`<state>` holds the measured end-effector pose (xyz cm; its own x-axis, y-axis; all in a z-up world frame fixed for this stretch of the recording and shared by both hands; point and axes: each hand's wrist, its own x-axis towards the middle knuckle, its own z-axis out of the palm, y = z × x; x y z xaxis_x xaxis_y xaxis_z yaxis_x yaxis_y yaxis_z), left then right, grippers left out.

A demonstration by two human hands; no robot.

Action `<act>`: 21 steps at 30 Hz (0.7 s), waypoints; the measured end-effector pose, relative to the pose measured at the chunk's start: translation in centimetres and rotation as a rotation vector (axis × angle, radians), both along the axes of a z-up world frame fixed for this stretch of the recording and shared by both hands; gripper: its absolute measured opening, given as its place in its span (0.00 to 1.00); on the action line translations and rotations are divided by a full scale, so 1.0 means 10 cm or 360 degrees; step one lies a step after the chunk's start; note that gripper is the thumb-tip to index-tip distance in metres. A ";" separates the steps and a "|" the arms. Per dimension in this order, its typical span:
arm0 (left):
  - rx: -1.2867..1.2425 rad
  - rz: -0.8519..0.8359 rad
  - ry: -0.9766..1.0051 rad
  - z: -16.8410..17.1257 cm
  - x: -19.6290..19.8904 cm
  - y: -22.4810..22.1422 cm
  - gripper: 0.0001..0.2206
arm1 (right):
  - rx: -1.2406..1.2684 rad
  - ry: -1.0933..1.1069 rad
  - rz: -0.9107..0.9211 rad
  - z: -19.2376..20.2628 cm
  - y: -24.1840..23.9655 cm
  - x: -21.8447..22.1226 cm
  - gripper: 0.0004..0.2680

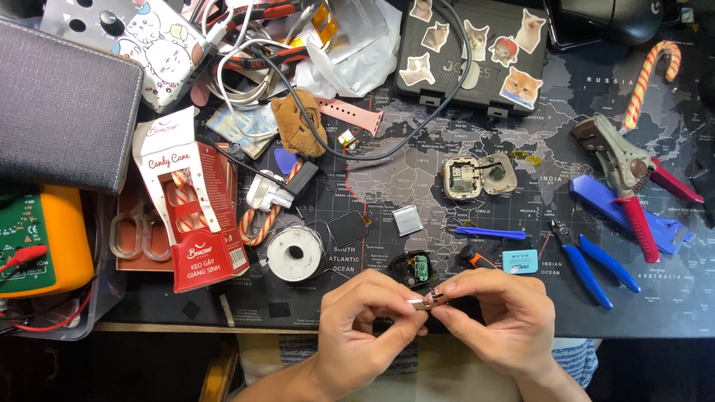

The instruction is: Soldering wires to a small electronic circuit board on a workbench

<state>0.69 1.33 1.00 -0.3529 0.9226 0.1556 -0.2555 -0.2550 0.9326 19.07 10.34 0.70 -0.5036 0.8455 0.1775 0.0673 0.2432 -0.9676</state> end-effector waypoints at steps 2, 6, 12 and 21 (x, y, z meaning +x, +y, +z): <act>-0.0068 -0.0006 -0.0070 0.00 0.01 -0.01 0.09 | 0.0012 -0.0008 -0.0007 0.00 0.00 0.00 0.10; -0.0164 -0.0011 -0.0083 -0.04 0.03 -0.05 0.14 | -0.0021 0.0016 -0.0040 0.04 0.00 -0.03 0.10; -0.0207 -0.0043 -0.0039 0.00 -0.01 -0.03 0.11 | 0.0082 -0.0074 -0.0125 0.05 -0.01 -0.02 0.10; -0.0181 -0.0152 -0.0078 0.03 0.01 -0.04 0.09 | 0.0202 -0.0165 -0.0170 0.10 -0.03 0.00 0.09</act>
<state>0.77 0.94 1.29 -0.2672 0.9631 0.0328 -0.3195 -0.1206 0.9399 19.09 10.07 1.67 -0.4331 0.8694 0.2379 0.1972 0.3489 -0.9162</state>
